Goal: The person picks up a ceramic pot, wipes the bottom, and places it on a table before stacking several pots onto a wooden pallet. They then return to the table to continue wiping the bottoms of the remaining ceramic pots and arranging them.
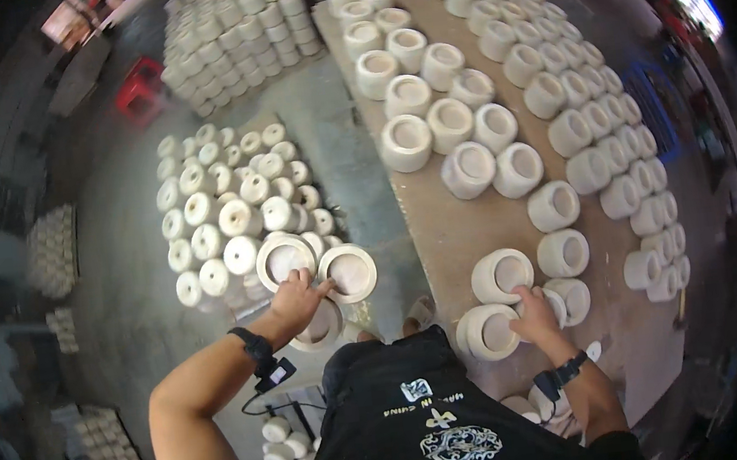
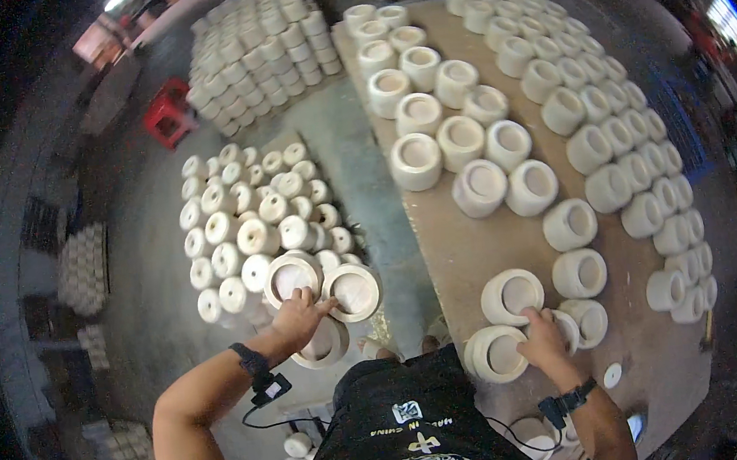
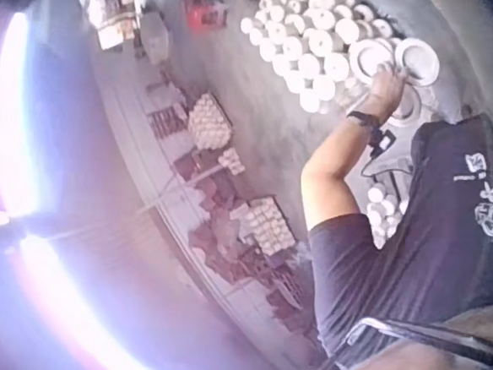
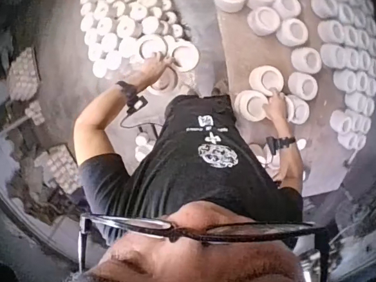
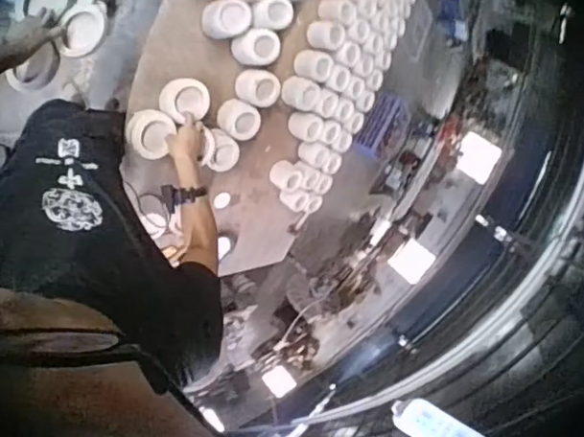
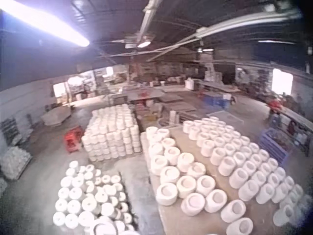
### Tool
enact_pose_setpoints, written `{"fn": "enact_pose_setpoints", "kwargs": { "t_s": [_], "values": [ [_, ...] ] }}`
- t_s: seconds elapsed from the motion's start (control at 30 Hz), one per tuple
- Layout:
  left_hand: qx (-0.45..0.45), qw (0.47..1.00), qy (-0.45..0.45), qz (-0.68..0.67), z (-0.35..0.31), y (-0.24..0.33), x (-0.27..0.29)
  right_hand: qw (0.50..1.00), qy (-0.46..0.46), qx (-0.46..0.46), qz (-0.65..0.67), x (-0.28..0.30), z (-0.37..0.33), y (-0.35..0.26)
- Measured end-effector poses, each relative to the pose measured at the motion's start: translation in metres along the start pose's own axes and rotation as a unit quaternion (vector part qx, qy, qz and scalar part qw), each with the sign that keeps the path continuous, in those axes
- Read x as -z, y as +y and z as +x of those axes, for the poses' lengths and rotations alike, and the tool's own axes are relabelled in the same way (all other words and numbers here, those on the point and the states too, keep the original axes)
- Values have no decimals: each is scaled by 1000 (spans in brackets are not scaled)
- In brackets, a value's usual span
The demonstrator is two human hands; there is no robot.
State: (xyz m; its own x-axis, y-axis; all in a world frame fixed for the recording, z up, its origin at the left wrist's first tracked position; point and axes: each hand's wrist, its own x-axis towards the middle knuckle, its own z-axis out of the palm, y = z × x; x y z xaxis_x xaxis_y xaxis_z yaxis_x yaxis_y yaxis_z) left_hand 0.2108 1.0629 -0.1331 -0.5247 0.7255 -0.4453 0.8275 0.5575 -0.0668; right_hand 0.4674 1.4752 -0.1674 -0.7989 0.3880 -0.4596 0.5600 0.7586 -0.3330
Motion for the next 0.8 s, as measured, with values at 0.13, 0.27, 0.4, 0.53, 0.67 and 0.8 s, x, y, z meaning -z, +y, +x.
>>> {"fn": "enact_pose_setpoints", "kwargs": {
  "t_s": [0.13, 0.27, 0.4, 0.53, 0.67, 0.8],
  "values": [
    [72, 995, -28, -56, -58, -31, 1, 998, 0, 57, -32, 21, 6, -30],
    [153, 981, -43, -115, -120, -64, -15, 990, -8, 109, -87, 35, 20, -80],
    [207, 965, -45, -156, -188, -96, -41, 981, -63, 149, -105, 38, 38, -138],
    [271, 943, 3, -190, -255, -118, -92, 960, -69, 230, -146, 29, 55, -220],
    [320, 923, 33, -212, -329, -134, -143, 938, -108, 284, -165, 10, 62, -317],
    [359, 901, 23, -241, -396, -153, -173, 903, -124, 354, -212, -20, 78, -417]
  ]
}}
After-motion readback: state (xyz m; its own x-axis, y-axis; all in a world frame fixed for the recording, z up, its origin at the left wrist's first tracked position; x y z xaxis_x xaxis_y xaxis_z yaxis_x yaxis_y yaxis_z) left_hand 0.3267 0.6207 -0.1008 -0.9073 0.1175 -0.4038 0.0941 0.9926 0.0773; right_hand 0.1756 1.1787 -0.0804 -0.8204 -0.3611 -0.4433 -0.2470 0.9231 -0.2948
